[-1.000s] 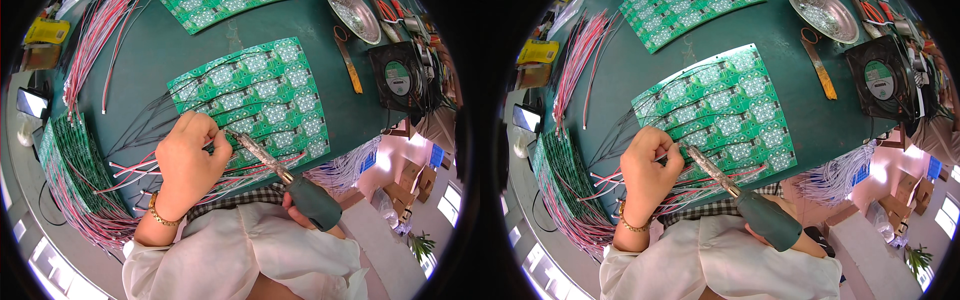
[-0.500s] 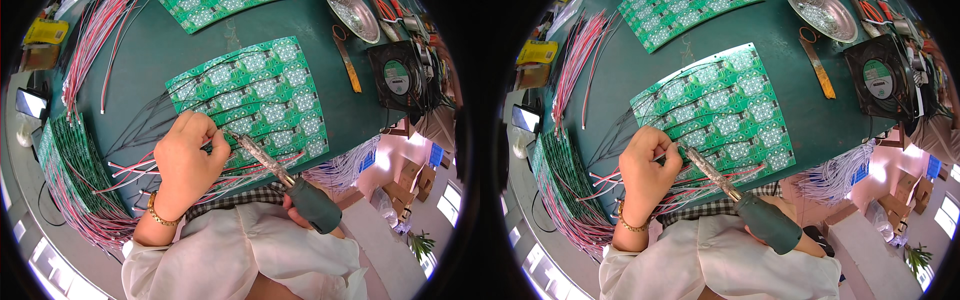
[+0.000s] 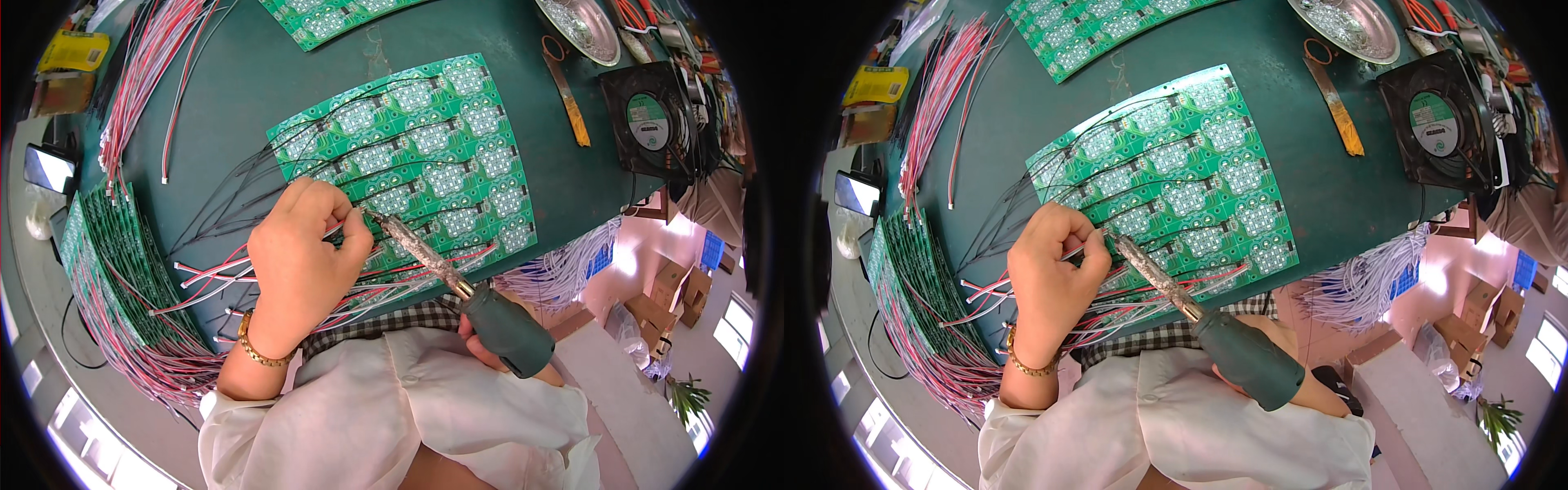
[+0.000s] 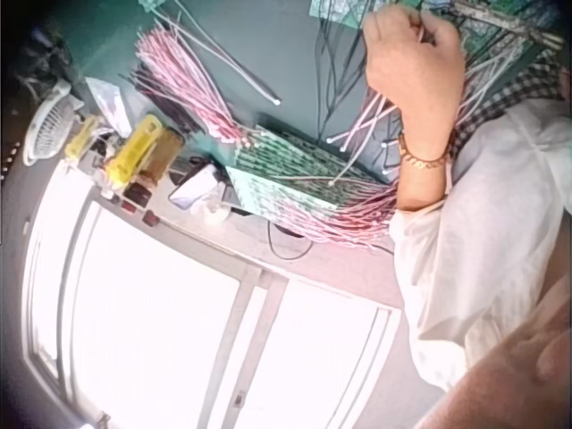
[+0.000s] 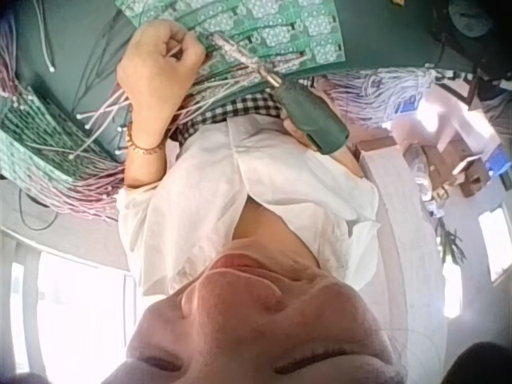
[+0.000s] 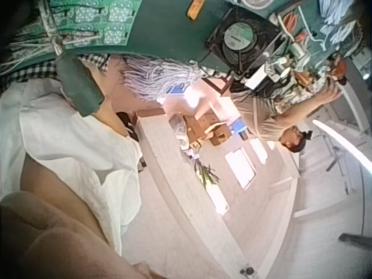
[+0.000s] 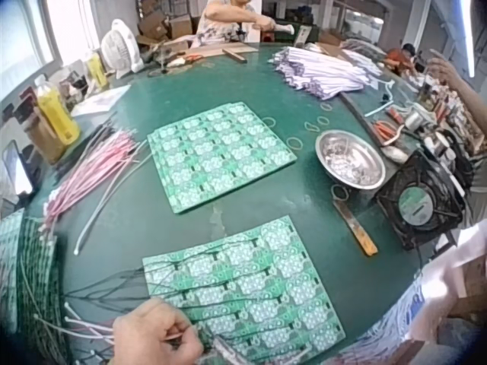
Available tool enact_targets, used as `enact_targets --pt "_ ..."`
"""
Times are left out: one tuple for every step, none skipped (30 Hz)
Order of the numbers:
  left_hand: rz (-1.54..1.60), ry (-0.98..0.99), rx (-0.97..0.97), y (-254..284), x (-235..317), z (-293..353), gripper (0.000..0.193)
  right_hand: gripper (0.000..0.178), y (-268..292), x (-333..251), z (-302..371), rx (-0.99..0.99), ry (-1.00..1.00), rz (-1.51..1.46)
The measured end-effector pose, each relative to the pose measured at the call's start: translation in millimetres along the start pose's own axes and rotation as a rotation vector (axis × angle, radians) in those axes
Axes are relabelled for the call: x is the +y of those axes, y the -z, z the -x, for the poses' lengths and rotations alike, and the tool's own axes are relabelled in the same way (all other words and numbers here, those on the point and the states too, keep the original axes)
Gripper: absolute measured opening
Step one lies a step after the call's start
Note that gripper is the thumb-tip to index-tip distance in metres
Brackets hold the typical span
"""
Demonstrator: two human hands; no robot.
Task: The person solders wires onto circuit boards by positioning wire leads onto the boards and applying a soldering iron.
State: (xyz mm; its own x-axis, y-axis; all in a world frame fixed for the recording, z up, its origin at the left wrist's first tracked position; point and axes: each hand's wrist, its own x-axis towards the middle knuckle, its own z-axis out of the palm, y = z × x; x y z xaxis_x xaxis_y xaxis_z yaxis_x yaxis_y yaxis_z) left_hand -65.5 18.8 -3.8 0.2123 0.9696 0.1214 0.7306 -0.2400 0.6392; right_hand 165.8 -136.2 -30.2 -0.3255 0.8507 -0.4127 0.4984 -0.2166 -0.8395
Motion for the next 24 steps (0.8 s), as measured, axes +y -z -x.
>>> enact_targets --pt "-0.001 0.001 0.000 0.0 0.2 0.1 0.015 0.041 -0.1 -1.7 -1.0 -0.001 0.000 -0.001" --pt "-0.004 0.003 -0.003 0.1 0.5 0.1 0.016 0.039 0.2 -5.8 -2.8 0.085 0.064 -0.009" --pt "-0.008 0.006 -0.007 0.0 0.7 0.2 0.016 0.038 1.9 -9.7 -3.9 0.171 0.128 -0.018" --pt "-0.008 0.008 -0.006 0.1 0.2 0.5 0.016 0.038 5.9 -13.7 -4.1 0.168 0.128 -0.018" --pt "-0.004 0.010 -0.007 0.2 -0.3 0.8 0.016 0.037 11.1 -18.2 -4.1 0.095 0.047 0.021" --pt "0.000 0.013 -0.007 0.4 -0.8 1.1 0.016 0.037 14.6 -21.2 -4.7 0.022 -0.033 0.059" --pt "0.001 0.012 -0.008 0.4 -0.6 0.9 0.016 0.037 16.3 -23.1 -5.4 0.023 -0.034 0.059" --pt "-0.002 0.011 -0.010 0.5 -0.4 0.7 0.016 0.037 17.4 -24.6 -6.2 0.019 -0.076 0.035" --pt "-0.005 0.010 -0.013 0.6 -0.3 0.6 0.016 0.037 18.3 -25.4 -7.0 0.016 -0.118 0.010" --pt "-0.004 0.011 -0.012 0.8 -0.6 0.7 0.016 0.037 19.3 -26.0 -8.0 0.015 -0.118 0.011" --pt "-0.001 0.013 -0.012 1.1 -0.9 1.0 0.016 0.038 20.1 -26.4 -9.1 -0.011 -0.092 0.056" --pt "0.003 0.015 -0.011 1.4 -1.3 1.3 0.016 0.038 20.4 -26.6 -9.8 -0.037 -0.066 0.101" --pt "0.005 0.014 -0.011 1.1 -1.0 1.0 0.016 0.038 17.7 -23.4 -7.4 -0.035 -0.067 0.101" --pt "0.005 0.010 -0.010 0.7 -0.6 0.5 0.016 0.039 12.0 -16.7 -3.1 0.034 0.000 0.107" --pt "0.005 0.005 -0.010 0.4 -0.3 0.1 0.016 0.041 8.0 -11.5 -0.3 0.102 0.068 0.112" --pt "0.004 0.007 -0.010 0.1 -0.1 0.1 0.016 0.041 6.1 -8.2 0.3 0.101 0.067 0.112" --pt "0.002 0.007 -0.011 -0.1 0.2 0.0 0.017 0.042 4.7 -5.6 0.8 0.123 0.098 0.110" --pt "0.000 0.007 -0.013 -0.5 0.5 -0.1 0.017 0.043 4.1 -4.2 1.1 0.146 0.128 0.109" --pt "-0.001 0.009 -0.013 -0.2 0.0 0.2 0.017 0.043 3.8 -5.1 0.4 0.143 0.129 0.108" --pt "0.000 0.008 -0.009 -0.1 -0.4 0.5 0.017 0.043 3.7 -7.1 -0.6 0.137 0.109 0.081" --pt "0.001 0.007 -0.006 0.0 -0.9 0.8 0.017 0.043 3.9 -8.7 -1.5 0.131 0.088 0.053" --pt "0.004 0.006 -0.007 0.1 -0.8 0.9 0.017 0.043 5.2 -10.5 -2.1 0.132 0.086 0.055" --pt "0.001 0.004 -0.006 0.3 -0.8 1.1 0.017 0.043 6.9 -12.0 -3.6 0.113 0.097 0.071" --pt "-0.002 0.003 -0.005 0.4 -0.8 1.4 0.017 0.043 7.8 -12.9 -4.0 0.094 0.107 0.087"
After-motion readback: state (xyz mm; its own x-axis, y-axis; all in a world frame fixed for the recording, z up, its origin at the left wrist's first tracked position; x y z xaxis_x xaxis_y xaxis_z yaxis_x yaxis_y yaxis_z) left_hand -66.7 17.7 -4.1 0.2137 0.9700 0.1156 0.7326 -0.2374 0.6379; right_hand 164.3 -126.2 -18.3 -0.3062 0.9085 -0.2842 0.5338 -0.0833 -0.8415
